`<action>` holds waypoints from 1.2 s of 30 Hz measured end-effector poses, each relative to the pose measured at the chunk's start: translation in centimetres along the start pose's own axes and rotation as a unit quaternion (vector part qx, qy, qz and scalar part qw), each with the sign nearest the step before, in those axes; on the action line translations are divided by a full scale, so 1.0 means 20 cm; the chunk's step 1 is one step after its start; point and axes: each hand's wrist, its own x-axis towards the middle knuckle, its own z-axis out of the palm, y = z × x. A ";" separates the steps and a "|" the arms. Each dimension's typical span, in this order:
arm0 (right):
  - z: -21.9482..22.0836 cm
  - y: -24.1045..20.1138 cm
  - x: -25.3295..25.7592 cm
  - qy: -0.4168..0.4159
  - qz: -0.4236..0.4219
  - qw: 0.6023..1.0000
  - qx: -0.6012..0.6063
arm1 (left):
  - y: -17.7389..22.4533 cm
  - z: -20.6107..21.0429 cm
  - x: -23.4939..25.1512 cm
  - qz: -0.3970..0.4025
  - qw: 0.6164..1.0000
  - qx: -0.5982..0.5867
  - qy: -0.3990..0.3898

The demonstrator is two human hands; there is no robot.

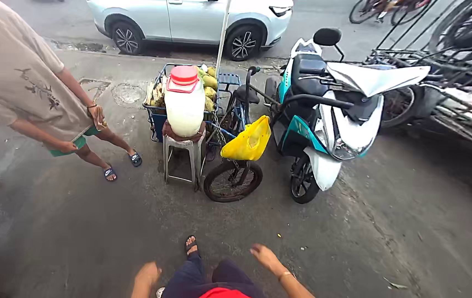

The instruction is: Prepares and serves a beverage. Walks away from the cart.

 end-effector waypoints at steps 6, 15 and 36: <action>0.14 -0.84 0.07 -0.193 0.034 0.841 0.505 | 0.67 -0.59 0.03 0.119 0.893 -0.433 0.022; -0.05 -0.86 0.66 -0.181 -0.080 0.972 -0.122 | 1.09 -0.54 0.41 0.120 0.991 -0.051 0.040; -0.27 -1.19 0.97 -0.247 -0.028 0.954 -0.168 | 1.33 -1.06 0.70 0.125 0.938 0.307 -0.105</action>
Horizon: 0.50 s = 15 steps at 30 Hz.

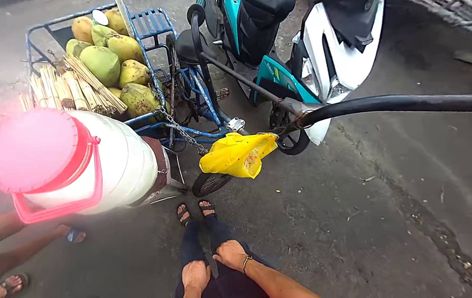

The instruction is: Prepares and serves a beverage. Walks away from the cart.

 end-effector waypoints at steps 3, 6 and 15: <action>-0.06 -0.11 0.02 -0.035 0.017 0.999 0.014 | 0.00 -0.06 0.02 -0.015 0.999 0.037 -0.029; -0.06 -0.15 0.03 -0.017 0.009 1.000 0.004 | -0.05 -0.09 0.05 0.019 0.998 0.063 -0.004; -0.05 -0.10 -0.13 0.015 0.092 0.573 0.814 | -0.23 -0.23 -0.09 -0.043 0.597 -0.789 -0.135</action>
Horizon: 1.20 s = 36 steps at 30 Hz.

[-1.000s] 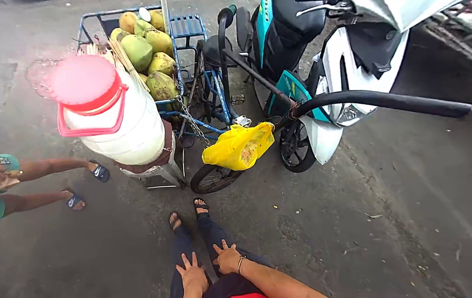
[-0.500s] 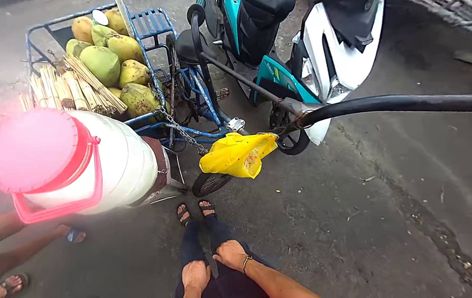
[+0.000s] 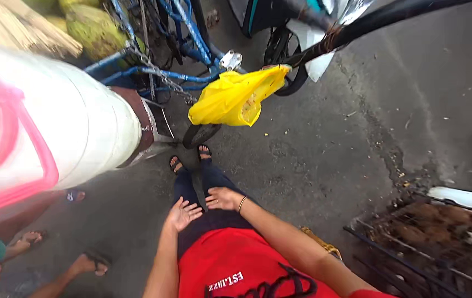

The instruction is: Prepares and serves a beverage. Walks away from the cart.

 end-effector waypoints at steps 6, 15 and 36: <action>-0.32 -0.31 0.09 0.162 -0.153 0.810 -0.542 | 0.24 -0.01 0.10 0.222 0.774 0.532 0.261; -0.57 -0.37 -0.15 -0.154 -0.027 0.672 -0.724 | 0.02 0.37 0.08 -0.082 0.647 0.749 0.114; -0.42 -1.05 -0.85 0.087 -0.430 0.570 -0.694 | 0.73 1.38 -0.35 0.390 0.674 0.530 0.336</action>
